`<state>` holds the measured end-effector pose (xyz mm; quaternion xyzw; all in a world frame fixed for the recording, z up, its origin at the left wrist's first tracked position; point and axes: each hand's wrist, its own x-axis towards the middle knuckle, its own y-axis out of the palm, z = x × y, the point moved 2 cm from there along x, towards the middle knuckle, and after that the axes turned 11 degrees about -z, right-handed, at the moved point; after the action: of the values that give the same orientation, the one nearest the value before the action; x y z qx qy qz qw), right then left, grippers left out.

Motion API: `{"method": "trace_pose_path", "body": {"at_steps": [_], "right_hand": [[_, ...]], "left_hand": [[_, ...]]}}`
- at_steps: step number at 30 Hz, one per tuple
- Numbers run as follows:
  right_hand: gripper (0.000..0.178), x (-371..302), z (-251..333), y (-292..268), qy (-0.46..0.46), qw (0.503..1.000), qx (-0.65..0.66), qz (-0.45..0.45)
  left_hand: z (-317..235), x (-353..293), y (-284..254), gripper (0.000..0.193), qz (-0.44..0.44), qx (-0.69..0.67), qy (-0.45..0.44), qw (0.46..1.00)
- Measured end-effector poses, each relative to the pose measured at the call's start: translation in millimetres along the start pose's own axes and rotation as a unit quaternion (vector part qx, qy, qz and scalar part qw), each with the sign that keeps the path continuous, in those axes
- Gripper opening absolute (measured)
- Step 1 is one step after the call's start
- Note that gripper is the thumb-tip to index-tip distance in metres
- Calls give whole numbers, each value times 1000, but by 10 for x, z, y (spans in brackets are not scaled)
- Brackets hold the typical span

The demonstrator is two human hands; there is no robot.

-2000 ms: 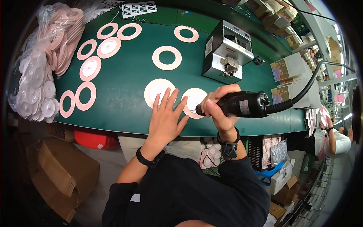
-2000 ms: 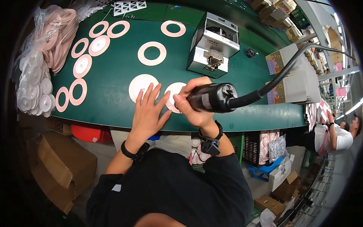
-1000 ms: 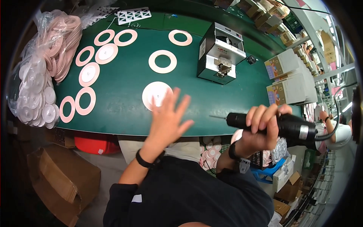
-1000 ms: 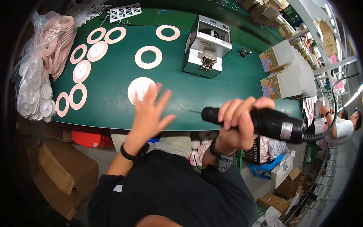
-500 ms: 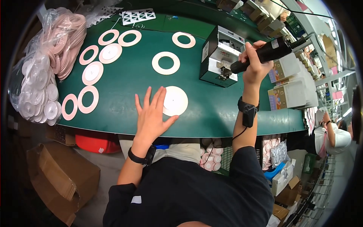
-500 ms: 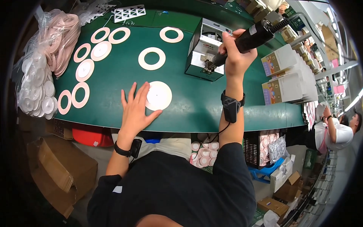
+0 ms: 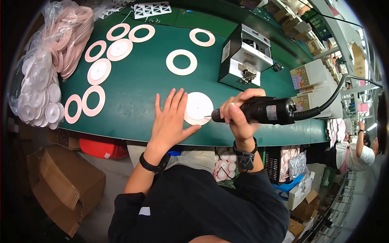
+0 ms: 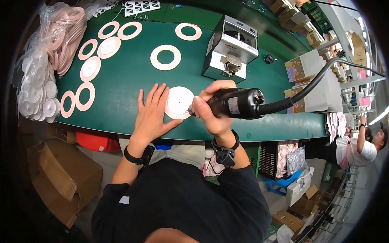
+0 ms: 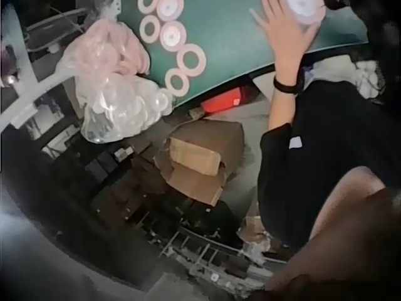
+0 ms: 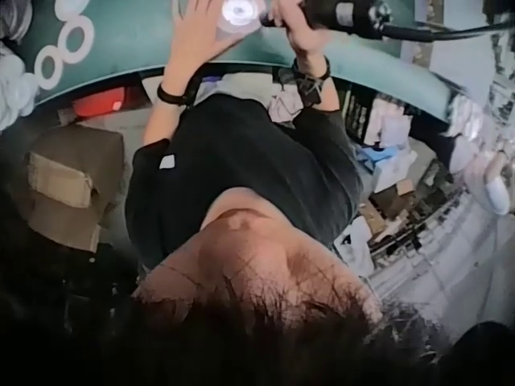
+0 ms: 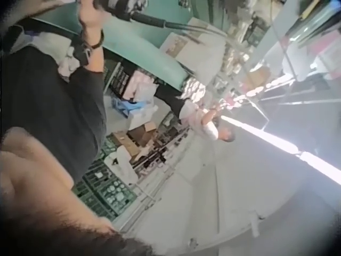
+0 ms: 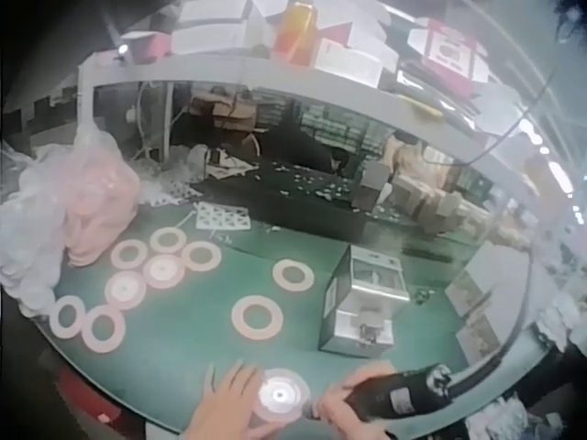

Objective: The person uses a power screwdriver to drive screws into the centers of pink and white circular components, then arranges pink rings across the work surface.

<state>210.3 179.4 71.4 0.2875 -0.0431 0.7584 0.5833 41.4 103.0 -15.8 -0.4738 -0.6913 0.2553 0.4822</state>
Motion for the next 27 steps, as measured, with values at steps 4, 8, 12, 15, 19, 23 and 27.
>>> {"method": "trace_pose_path", "body": {"at_steps": [4,8,12,15,19,23,27], "right_hand": [[29,4,-13,6,4,1000,-13,16],[29,11,-60,-4,14,999,-34,26],[28,23,-139,24,22,997,-27,63],[28,15,-151,22,1,996,-60,66],[27,18,-109,0,44,999,-10,3],[32,301,102,-152,-41,998,11,-36],[32,917,425,-367,-129,987,-6,-93]], "left_hand": [[7,4,5,96,-1,-1,2,1000],[-4,-10,4,97,-1,-6,-1,1000],[2,-3,5,96,0,-3,1,1000],[-2,1,7,96,0,-2,1,1000],[-14,8,1,96,0,-6,4,1000],[24,-1,22,95,3,2,2,1000],[-4,7,5,94,-4,12,18,1000]]}}
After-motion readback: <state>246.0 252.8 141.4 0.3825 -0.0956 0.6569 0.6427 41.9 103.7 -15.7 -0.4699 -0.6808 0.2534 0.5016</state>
